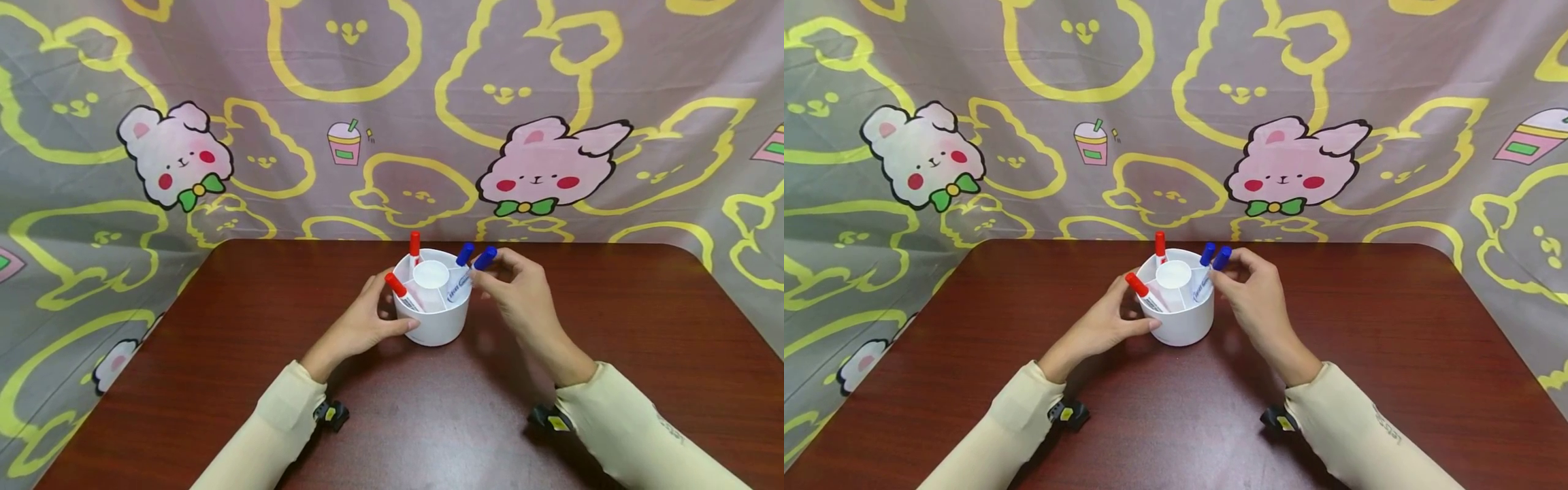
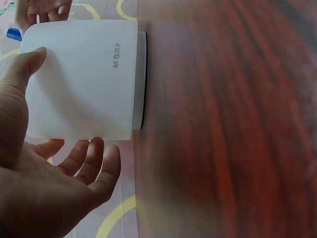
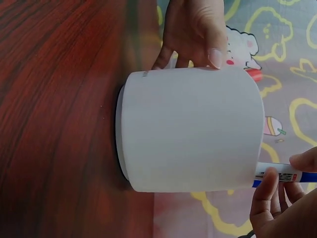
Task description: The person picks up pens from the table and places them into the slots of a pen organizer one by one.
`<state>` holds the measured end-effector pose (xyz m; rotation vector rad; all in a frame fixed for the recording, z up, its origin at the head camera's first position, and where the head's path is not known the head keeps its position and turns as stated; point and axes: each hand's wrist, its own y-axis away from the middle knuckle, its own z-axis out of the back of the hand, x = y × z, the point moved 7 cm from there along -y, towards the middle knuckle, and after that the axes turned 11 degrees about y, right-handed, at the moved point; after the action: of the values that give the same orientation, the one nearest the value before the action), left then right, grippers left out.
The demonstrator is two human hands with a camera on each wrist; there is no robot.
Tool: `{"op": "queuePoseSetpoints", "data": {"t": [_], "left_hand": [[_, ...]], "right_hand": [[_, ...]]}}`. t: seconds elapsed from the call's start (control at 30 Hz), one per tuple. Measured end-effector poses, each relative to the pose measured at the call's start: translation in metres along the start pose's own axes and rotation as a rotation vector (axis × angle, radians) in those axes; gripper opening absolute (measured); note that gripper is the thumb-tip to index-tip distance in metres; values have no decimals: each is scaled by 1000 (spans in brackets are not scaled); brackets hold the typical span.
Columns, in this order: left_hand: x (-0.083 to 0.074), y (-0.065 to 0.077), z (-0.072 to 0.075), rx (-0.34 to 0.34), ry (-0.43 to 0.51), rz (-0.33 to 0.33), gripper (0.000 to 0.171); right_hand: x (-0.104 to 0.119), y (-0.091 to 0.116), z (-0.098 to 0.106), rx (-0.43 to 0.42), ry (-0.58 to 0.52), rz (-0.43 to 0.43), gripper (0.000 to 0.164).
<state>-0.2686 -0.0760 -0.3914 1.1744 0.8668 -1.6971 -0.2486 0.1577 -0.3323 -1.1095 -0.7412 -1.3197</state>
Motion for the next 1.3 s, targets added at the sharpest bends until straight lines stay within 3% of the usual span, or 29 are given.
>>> {"op": "queuePoseSetpoints", "data": {"t": [0.17, 0.33, 0.6, 0.9, 1.3], "left_hand": [[2, -1, 1, 3, -3, -12, 92], [3, -1, 1, 4, -7, -1, 93], [2, 0, 1, -3, -15, 19, 94], [-1, 0, 0, 12, -10, 6, 94], [1, -2, 1, 23, -1, 0, 92]], "right_hand": [[-7, -2, -5, 25, 38, -68, 24], [-9, -1, -7, 28, 68, -80, 27], [-13, 1, -11, 24, 127, -22, 23], [-11, 5, -14, -41, 131, 90, 18], [-24, 5, -16, -33, 86, -8, 21]]}}
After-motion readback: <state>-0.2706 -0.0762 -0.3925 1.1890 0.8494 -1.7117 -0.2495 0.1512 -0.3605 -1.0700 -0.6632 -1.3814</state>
